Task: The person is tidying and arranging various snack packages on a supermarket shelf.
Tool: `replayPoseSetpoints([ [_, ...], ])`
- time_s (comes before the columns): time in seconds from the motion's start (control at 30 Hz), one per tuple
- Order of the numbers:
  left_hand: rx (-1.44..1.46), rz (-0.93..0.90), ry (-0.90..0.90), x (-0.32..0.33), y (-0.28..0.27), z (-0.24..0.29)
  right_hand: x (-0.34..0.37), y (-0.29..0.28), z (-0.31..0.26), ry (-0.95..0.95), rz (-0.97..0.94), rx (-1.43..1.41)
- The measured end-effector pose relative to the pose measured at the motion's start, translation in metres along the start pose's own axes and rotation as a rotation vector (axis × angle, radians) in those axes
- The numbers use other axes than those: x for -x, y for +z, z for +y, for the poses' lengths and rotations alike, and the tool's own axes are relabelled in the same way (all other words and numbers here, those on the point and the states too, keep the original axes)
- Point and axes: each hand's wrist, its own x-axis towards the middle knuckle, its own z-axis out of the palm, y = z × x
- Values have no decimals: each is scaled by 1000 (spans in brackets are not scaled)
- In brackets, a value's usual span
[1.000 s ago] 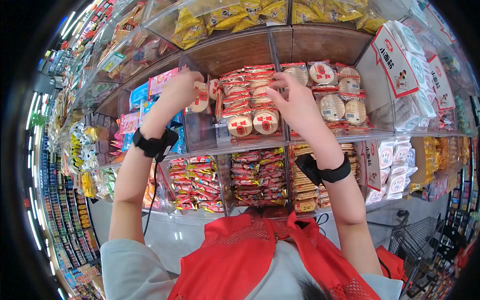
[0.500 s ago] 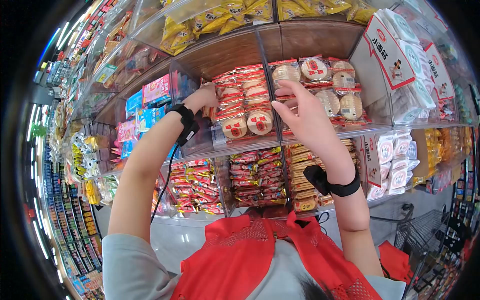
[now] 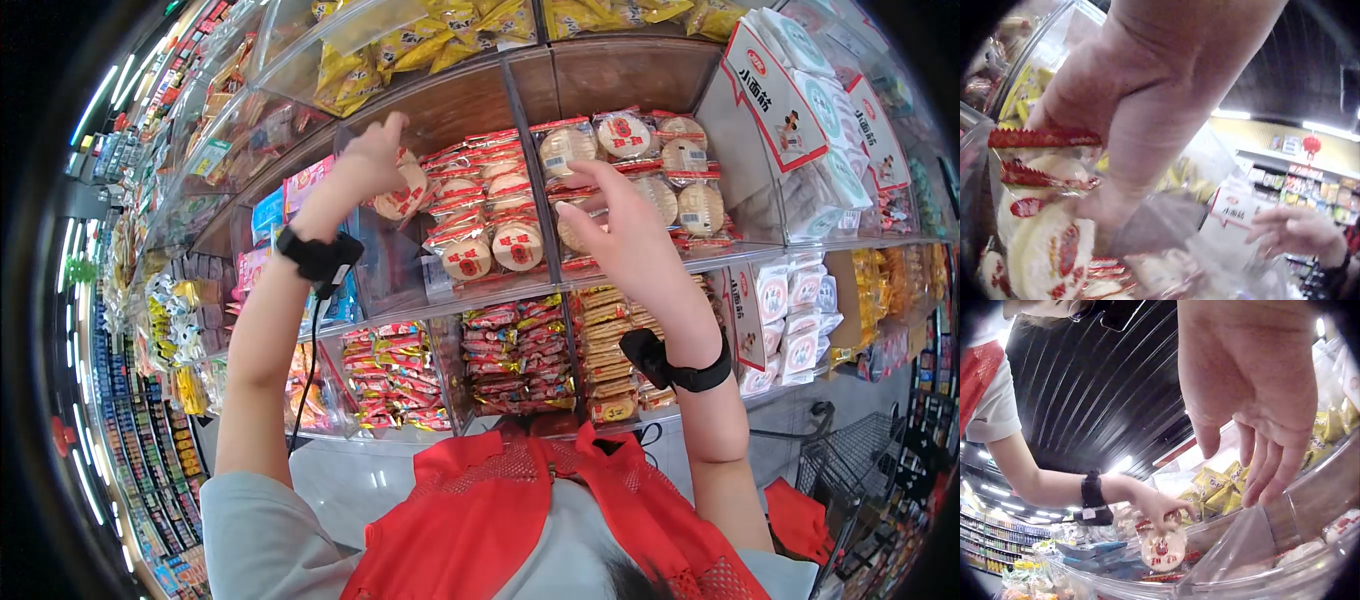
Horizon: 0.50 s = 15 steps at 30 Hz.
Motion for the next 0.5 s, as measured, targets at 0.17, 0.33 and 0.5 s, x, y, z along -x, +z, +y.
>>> replayPoseSetpoints([
  [0.17, 496, 22, 272, 45, -58, 15, -22, 26, -15, -308, 49, 178],
  [0.33, 737, 85, 469, 56, -47, 35, -34, 51, -25, -215, -146, -26],
  [0.5, 677, -99, 370, 75, -22, 63, -21, 52, -25, -158, -222, 379],
])
